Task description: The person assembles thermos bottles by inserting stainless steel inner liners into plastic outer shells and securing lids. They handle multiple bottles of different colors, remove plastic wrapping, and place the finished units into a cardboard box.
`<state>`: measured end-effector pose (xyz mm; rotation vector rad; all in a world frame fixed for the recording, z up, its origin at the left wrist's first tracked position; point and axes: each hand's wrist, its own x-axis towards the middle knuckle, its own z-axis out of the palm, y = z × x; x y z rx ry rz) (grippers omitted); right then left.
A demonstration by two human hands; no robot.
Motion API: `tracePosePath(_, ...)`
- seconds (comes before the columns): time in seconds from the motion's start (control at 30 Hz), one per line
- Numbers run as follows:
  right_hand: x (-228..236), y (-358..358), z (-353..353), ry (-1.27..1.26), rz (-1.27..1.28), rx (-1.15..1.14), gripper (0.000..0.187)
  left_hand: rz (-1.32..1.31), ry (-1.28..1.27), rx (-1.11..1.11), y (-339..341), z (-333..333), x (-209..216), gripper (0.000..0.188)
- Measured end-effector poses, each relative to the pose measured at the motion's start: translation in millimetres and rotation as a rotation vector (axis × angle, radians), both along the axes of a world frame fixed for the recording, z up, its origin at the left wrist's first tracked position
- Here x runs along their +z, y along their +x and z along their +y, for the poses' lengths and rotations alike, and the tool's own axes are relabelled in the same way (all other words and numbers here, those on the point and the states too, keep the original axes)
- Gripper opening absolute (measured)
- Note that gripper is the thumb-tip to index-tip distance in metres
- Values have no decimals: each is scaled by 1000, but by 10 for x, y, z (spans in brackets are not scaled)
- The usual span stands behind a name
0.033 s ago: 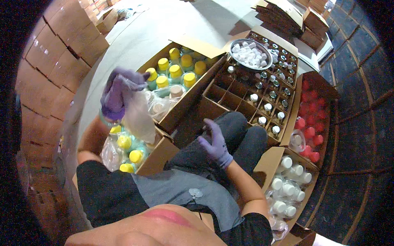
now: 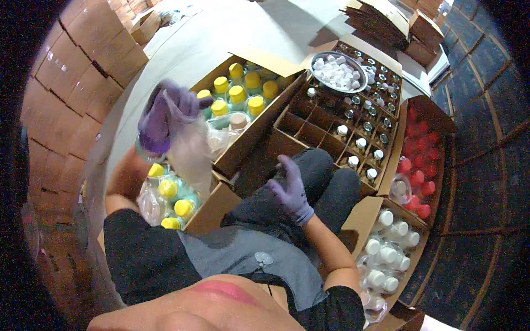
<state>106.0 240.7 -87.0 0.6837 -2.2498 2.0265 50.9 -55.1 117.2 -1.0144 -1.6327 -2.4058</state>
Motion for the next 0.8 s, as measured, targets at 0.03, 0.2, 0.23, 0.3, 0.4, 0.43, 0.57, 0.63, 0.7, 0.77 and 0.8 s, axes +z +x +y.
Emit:
tracePosePath(0.03, -56, 2, 41, -96, 53, -68, 68, -41, 101, -248, -103, 136, 86, 27)
tracePosePath(0.2, 250, -55, 817, -357, -18, -359, 76, -275, 103, -923, -288, 817, 290, 30)
tracePosePath(0.23, 302, -44, 999, -359, 82, -333, 78, -344, 30, -987, -230, 936, 326, 31)
tracePosePath(0.3, 664, 32, 1073, -561, -96, -158, 83, -293, -149, -1136, -123, 1372, 467, 30)
tracePosePath(0.4, 554, 315, 1386, -518, -138, -194, 78, -275, -52, -1124, -213, 1661, 393, 29)
tracePosePath(0.43, 408, 404, 1478, -502, -147, -223, 76, -270, 7, -1067, -239, 1744, 353, 29)
tracePosePath(0.57, -117, 744, 1660, -422, -165, -360, 70, -193, 24, -417, -290, 1843, 191, 28)
tracePosePath(0.63, -316, 817, 1671, -380, -158, -402, 66, 129, -60, -38, -430, 1797, 26, 38)
tracePosePath(0.7, -488, 826, 1667, -327, -133, -430, 63, 102, 97, -271, -440, 1767, -135, 72)
tracePosePath(0.77, -665, 750, 1652, -235, -86, -450, 60, 100, 38, -361, -334, 1794, -440, 104)
tracePosePath(0.8, -769, 677, 1607, -203, -60, -436, 58, 124, -133, -320, -180, 1796, -576, 117)
